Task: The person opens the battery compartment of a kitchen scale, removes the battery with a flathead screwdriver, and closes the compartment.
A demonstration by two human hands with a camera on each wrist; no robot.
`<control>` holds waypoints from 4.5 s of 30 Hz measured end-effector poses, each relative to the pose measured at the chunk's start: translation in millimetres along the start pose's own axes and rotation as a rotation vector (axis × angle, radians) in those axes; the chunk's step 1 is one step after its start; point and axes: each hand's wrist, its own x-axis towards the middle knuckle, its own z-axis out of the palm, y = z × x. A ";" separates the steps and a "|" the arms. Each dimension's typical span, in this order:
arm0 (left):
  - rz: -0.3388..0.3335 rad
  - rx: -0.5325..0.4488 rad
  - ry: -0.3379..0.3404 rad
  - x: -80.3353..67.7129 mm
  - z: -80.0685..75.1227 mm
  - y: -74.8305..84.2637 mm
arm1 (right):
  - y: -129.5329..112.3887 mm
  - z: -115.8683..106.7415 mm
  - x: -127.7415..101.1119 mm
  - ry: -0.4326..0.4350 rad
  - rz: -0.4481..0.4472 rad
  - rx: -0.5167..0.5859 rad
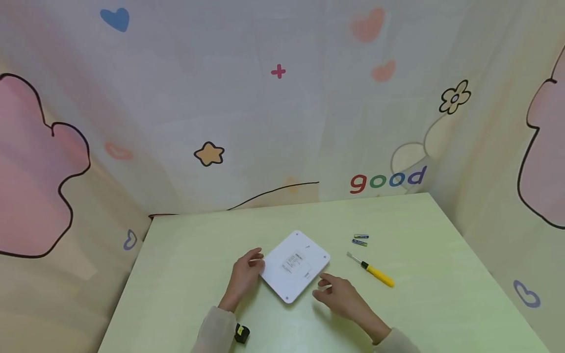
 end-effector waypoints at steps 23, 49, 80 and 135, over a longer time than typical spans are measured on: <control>-0.029 0.063 -0.029 -14.5 6.5 0.9 | -0.7 3.0 23.9 -0.006 -0.028 0.023; -0.145 0.016 0.020 -38.9 27.3 10.5 | -1.1 -1.4 47.1 0.100 -0.032 -0.188; -0.149 -0.134 -0.010 -13.7 21.9 6.9 | -15.7 4.2 62.5 0.143 -0.082 -0.351; 0.014 -0.582 -0.119 -22.1 35.7 35.3 | -40.8 2.4 58.0 0.090 -0.124 0.081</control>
